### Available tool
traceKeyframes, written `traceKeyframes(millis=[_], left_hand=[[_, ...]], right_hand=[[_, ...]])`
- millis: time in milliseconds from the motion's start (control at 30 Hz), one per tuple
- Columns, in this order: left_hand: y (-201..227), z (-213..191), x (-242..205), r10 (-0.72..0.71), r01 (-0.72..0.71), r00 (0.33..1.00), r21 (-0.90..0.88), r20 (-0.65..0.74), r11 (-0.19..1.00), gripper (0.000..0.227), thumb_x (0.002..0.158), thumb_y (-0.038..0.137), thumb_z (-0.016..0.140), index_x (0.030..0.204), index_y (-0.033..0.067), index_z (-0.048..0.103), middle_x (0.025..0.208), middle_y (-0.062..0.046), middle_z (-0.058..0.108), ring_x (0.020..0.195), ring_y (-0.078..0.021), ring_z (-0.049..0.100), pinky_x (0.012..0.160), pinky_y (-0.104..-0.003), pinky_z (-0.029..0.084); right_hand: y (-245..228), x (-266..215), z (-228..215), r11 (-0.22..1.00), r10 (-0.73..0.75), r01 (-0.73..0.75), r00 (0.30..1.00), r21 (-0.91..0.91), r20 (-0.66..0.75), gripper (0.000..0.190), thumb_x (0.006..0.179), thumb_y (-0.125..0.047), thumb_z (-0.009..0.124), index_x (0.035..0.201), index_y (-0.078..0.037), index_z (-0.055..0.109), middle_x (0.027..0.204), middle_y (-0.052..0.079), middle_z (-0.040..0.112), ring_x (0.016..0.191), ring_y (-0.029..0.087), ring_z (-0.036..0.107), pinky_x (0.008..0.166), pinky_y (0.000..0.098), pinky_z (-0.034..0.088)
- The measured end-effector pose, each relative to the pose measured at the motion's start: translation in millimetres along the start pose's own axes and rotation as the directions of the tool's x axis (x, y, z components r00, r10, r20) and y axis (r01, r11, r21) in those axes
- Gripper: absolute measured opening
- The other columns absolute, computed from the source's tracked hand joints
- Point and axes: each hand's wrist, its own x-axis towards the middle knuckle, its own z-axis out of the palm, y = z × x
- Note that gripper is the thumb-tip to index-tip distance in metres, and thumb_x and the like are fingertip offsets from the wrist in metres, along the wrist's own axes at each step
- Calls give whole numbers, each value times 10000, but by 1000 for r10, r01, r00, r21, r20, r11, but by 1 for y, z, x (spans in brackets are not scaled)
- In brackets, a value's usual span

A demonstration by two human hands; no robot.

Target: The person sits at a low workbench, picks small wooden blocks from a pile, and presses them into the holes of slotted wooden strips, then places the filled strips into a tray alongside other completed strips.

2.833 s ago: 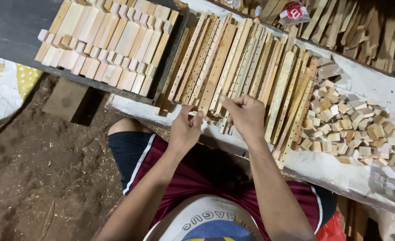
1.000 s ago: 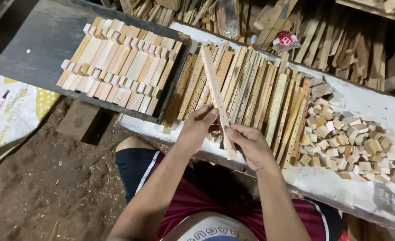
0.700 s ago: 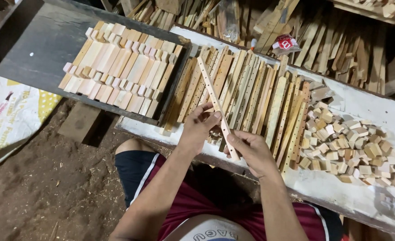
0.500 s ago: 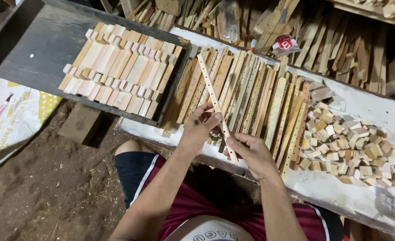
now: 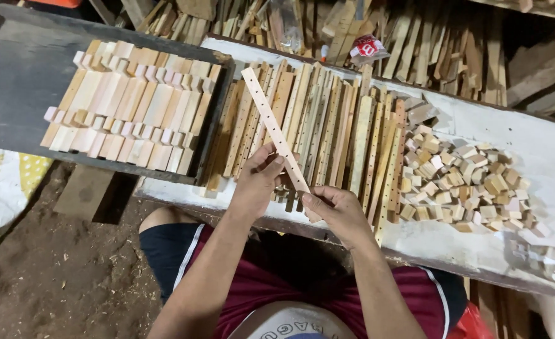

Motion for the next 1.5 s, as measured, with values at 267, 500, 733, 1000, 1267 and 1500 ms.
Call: traceKeyframes(millis=[267, 500, 733, 1000, 1267, 1500], left_hand=[[15, 23, -9, -25, 33, 999, 255, -35, 966, 565, 914, 131, 762, 1432, 16, 567, 961, -109, 651, 802, -140, 591, 617, -255, 541], [20, 42, -13, -95, 119, 989, 236, -112, 965, 578, 893, 92, 748, 1412, -57, 543, 1071, -146, 651, 882, -210, 666, 692, -321, 610], [-22, 44, 13, -137, 164, 986, 372, -99, 914, 421, 955, 125, 707, 1328, -33, 595, 1094, -233, 677, 891, -350, 744, 687, -476, 675], [-71, 97, -9, -236, 237, 968, 597, -81, 767, 378, 920, 233, 713, 1086, -90, 605, 922, -198, 608, 843, -269, 700, 671, -395, 645], [-96, 115, -11, -267, 266, 959, 603, -90, 752, 391, 932, 187, 694, 1140, -125, 583, 921, -214, 587, 796, -296, 689, 618, -421, 612], [-87, 122, -15, -260, 281, 957, 655, -133, 701, 506, 947, 182, 664, 1216, -196, 461, 837, -290, 617, 570, -378, 725, 509, -447, 654]], right_hand=[[14, -10, -13, 981, -76, 49, 987, -187, -139, 389, 772, -200, 917, 1098, -19, 806, 819, 134, 783, 717, 140, 658, 676, 322, 569], [27, -15, -24, 966, -60, 6, 978, -260, -202, 435, 773, -265, 884, 1116, -18, 786, 986, 174, 812, 935, 267, 777, 813, 405, 596], [56, -18, -37, 902, -210, 39, 909, -430, -359, 333, 754, -197, 853, 1042, -43, 794, 945, 177, 803, 968, 379, 765, 801, 435, 608], [92, -21, -81, 813, -335, 45, 851, -580, -404, 266, 771, -173, 722, 1020, -128, 804, 787, 117, 758, 807, 357, 744, 652, 390, 589], [86, -28, -112, 847, -337, 65, 833, -528, -439, 184, 855, -268, 774, 1003, -167, 813, 787, 110, 774, 826, 334, 755, 686, 390, 621], [117, -14, -198, 836, -374, -88, 630, -541, -680, 108, 882, -214, 817, 960, -139, 823, 789, 124, 771, 745, 305, 766, 629, 359, 600]])
